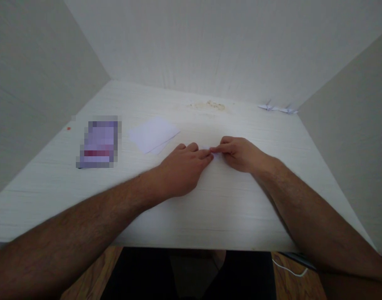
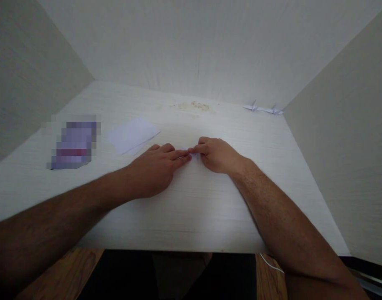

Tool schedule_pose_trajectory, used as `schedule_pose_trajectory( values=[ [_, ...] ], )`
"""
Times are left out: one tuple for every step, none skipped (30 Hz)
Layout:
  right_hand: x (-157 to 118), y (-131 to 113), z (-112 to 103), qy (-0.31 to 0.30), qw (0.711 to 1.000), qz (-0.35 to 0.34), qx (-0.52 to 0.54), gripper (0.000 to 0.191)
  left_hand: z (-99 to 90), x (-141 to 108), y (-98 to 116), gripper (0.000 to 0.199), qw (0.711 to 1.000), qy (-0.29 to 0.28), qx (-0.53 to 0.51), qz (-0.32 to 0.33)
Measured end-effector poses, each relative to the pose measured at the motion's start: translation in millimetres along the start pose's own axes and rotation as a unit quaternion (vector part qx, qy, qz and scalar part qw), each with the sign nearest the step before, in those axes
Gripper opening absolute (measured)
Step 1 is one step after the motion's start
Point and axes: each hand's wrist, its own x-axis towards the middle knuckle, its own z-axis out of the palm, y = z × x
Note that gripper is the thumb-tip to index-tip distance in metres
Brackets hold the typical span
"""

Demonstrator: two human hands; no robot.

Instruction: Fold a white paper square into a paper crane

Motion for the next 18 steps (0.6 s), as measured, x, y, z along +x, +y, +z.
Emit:
schedule_pose_trajectory(
  values=[
    [-0.9, -0.1, -2.7, -0.009, 1.000, -0.005, 0.001, 0.045, -0.5, 0.1, 0.2, 0.053, 1.000, -0.002, 0.002, -0.002],
    [-1.9, -0.3, -5.6, -0.020, 1.000, -0.009, 0.001, 0.043, -1.1, 0.2, 0.4, 0.053, 1.000, -0.004, 0.003, -0.004],
    [-3.0, -0.5, -8.3, -0.030, 0.999, -0.014, -0.001, 0.041, -1.6, 0.4, 0.6, 0.053, 1.000, -0.007, 0.004, -0.005],
    [-4.1, -0.6, -10.6, -0.037, 0.999, -0.020, -0.004, 0.040, -2.0, 0.5, 0.8, 0.053, 1.000, -0.009, 0.004, -0.006],
    [-5.3, -0.6, -12.3, -0.041, 0.999, -0.025, -0.008, 0.039, -2.3, 0.6, 1.0, 0.054, 1.000, -0.011, 0.005, -0.005],
    [-6.6, -0.5, -13.3, -0.043, 0.999, -0.027, -0.012, 0.039, -2.3, 0.6, 1.1, 0.054, 1.000, -0.011, 0.006, -0.004],
    [-7.8, -0.4, -13.6, -0.041, 0.999, -0.025, -0.015, 0.039, -2.2, 0.6, 1.3, 0.053, 1.000, -0.010, 0.007, -0.003],
    [-9.0, -0.5, -13.4, -0.038, 0.999, -0.020, -0.017, 0.040, -2.0, 0.5, 1.5, 0.053, 1.000, -0.008, 0.009, -0.001],
    [-10.0, -0.7, -12.9, -0.033, 0.999, -0.012, -0.019, 0.041, -1.7, 0.4, 1.7, 0.053, 1.000, -0.006, 0.011, 0.001],
    [-10.8, -1.1, -12.2, -0.030, 0.999, -0.006, -0.022, 0.042, -1.5, 0.4, 1.9, 0.052, 1.000, -0.005, 0.013, 0.003],
    [-11.3, -1.6, -11.4, -0.027, 0.999, -0.001, -0.025, 0.043, -1.3, 0.4, 2.1, 0.052, 1.000, -0.005, 0.013, 0.004],
    [-11.5, -2.2, -10.8, -0.023, 0.999, 0.002, -0.030, 0.044, -1.3, 0.5, 2.3, 0.052, 1.000, -0.004, 0.013, 0.005],
    [-11.3, -2.8, -10.1, -0.019, 0.999, 0.003, -0.036, 0.045, -1.4, 0.8, 2.4, 0.051, 1.000, -0.004, 0.012, 0.006],
    [-10.6, -3.3, -9.5, -0.018, 0.999, 0.003, -0.039, 0.045, -1.7, 1.0, 2.5, 0.051, 1.000, -0.004, 0.011, 0.007],
    [-9.3, -3.7, -8.9, -0.019, 0.999, 0.002, -0.041, 0.046, -2.0, 1.2, 2.5, 0.051, 1.000, -0.005, 0.009, 0.008],
    [-7.7, -4.0, -8.1, -0.021, 0.999, 0.000, -0.042, 0.047, -2.3, 1.4, 2.5, 0.051, 1.000, -0.006, 0.007, 0.009],
    [-5.7, -4.3, -7.1, -0.023, 0.999, -0.001, -0.043, 0.049, -2.6, 1.6, 2.4, 0.051, 1.000, -0.006, 0.005, 0.011],
    [-3.4, -4.5, -6.0, -0.027, 0.999, -0.001, -0.045, 0.050, -2.9, 1.6, 2.4, 0.051, 1.000, -0.007, 0.002, 0.011]
  ],
)
